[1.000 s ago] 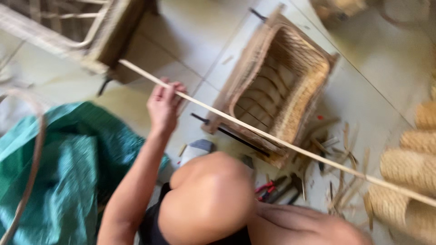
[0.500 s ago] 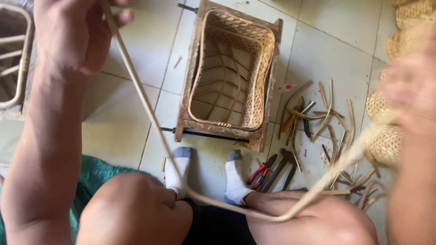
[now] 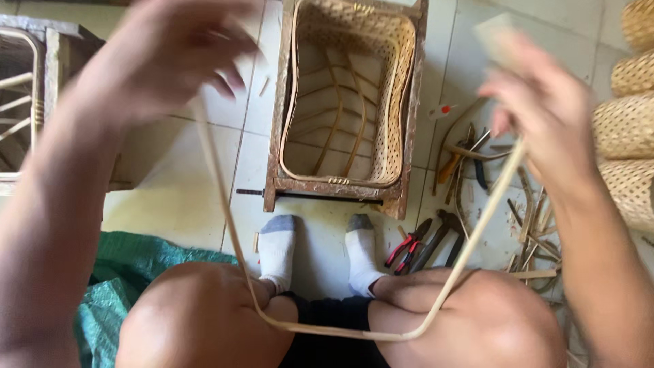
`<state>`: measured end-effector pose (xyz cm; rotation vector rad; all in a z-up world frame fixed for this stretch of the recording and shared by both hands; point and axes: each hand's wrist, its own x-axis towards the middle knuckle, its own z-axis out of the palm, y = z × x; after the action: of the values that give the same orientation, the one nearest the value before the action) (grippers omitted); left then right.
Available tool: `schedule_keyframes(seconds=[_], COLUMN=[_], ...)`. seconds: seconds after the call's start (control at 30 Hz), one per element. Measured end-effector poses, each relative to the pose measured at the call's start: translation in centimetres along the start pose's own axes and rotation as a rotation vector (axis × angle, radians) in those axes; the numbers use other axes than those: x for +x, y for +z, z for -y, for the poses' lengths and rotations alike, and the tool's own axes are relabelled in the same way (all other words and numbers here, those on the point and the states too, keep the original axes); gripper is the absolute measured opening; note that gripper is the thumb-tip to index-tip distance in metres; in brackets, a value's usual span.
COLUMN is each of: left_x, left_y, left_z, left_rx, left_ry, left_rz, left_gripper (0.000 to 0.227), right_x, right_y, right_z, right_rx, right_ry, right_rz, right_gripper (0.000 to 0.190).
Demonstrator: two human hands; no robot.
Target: The person assembles a woven basket by applying glue to the frame, inserting bamboo strips, and securing them with a hammer and pliers. The person works on a single basket placed in a wooden mold on the floor.
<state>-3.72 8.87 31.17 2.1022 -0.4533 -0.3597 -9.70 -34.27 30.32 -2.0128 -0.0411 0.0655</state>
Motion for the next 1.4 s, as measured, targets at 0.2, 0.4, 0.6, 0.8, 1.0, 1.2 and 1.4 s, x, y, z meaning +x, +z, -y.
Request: schedule_keyframes(seconds=[0.2,0.4,0.6,0.8,1.0,1.2,1.4], left_x=[-11.2,-1.2,11.3,12.2,11.2,10.7,10.7], left_y=[9.0,12.2,13.8,18.1,19.4,20.5,20.5], left_z=[4.4,11.0,13.8,16.3,17.8,18.5,17.7], left_rx=[-0.487,-0.379,0.215,0.38,0.528,0.561,0.676], left_ry=[-0.151,0.046,0.138,0.154,0.003,-0.078,-0.087], left_rz=[-0.312,-0.536,-0.44,-0.316,-0.198,-0.223,-0.269], left_gripper=[0.047,0.056,0.06,0.074,0.071,0.07,0.078], right_x=[-9.3,-1.9,5.9,8.1,8.0,8.0,8.1], right_y=[-2.6,1.0,7.7,13.4,15.3,17.8,16.6], right_z=[-4.4,-10.0,-16.0,-21.6,-23.3,-24.2,-24.9], right_rx=[0.226,0.118,0.035,0.054,-0.163,-0.454,-0.814], right_ry=[0.337,0.039,-0.237,-0.356,-0.286,-0.25,-0.272], right_rz=[0.363,-0.205,-0.421,-0.467,-0.356,-0.38,-0.408], right_gripper=[0.054,0.043,0.047,0.047,0.05,0.045,0.051])
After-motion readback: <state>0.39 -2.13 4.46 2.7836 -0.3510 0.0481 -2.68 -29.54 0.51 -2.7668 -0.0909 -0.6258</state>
